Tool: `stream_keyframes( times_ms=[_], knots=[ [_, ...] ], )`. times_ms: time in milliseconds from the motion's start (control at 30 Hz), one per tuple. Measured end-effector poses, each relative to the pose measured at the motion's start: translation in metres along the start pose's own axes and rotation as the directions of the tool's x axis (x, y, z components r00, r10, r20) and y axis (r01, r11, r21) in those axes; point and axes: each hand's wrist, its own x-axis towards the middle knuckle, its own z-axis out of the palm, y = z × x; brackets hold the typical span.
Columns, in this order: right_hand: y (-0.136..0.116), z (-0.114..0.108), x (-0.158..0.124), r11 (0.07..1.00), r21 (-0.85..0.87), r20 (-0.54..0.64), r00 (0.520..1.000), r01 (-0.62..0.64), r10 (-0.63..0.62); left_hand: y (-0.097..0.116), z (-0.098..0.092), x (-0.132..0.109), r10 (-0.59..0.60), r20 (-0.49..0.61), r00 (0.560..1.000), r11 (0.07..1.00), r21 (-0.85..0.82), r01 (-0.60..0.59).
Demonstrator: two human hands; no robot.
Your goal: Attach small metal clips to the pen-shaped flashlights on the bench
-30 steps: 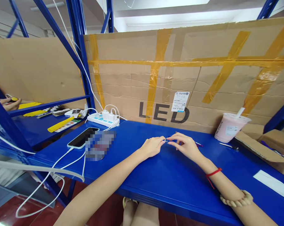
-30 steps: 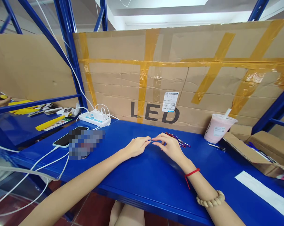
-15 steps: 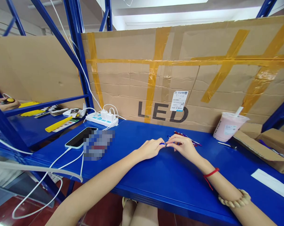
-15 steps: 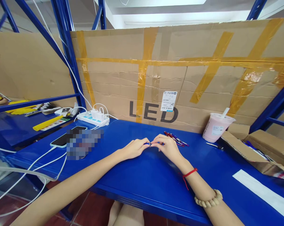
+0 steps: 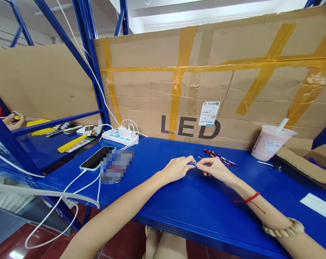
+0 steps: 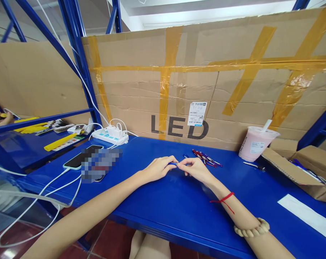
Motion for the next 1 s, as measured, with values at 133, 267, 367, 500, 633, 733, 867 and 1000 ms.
stream_keyframes(
  times_ms=[133, 267, 367, 500, 633, 733, 867, 1000],
  knots=[
    [-0.001, 0.001, 0.0, 0.996, 0.069, 0.035, 0.998, -0.051, 0.048, -0.002, 0.0, 0.0, 0.031, -0.028, 0.999, 1.0, 0.005, -0.031],
    [-0.006, 0.001, -0.001, 0.993, 0.102, 0.031, 0.998, -0.059, 0.056, -0.003, 0.0, 0.0, 0.071, -0.047, 0.996, 0.997, -0.022, -0.072],
    [-0.009, 0.002, -0.002, 0.989, 0.14, -0.015, 0.999, -0.048, 0.05, -0.003, -0.001, 0.003, 0.055, -0.07, 0.996, 0.998, 0.006, -0.055],
    [-0.014, 0.006, -0.004, 0.966, 0.254, -0.042, 0.999, 0.037, -0.027, -0.002, -0.006, 0.008, -0.023, -0.189, 0.982, 0.996, 0.083, 0.039],
    [-0.016, 0.008, -0.004, 0.958, 0.203, -0.165, 0.971, 0.205, -0.173, -0.005, -0.01, 0.009, -0.069, -0.265, 0.962, 0.987, 0.124, 0.105],
    [-0.012, 0.006, -0.003, 0.945, 0.045, -0.291, 0.909, 0.324, -0.298, -0.008, -0.008, 0.008, -0.1, -0.241, 0.965, 0.983, 0.128, 0.134],
    [-0.002, 0.004, -0.001, 0.876, -0.235, -0.282, 0.833, 0.42, -0.475, -0.008, 0.0, 0.008, -0.101, -0.248, 0.964, 0.975, 0.166, 0.144],
    [0.001, 0.004, -0.001, 0.779, -0.436, -0.256, 0.767, 0.451, -0.588, -0.005, 0.003, 0.009, -0.064, -0.237, 0.969, 0.973, 0.202, 0.113]
  ],
)
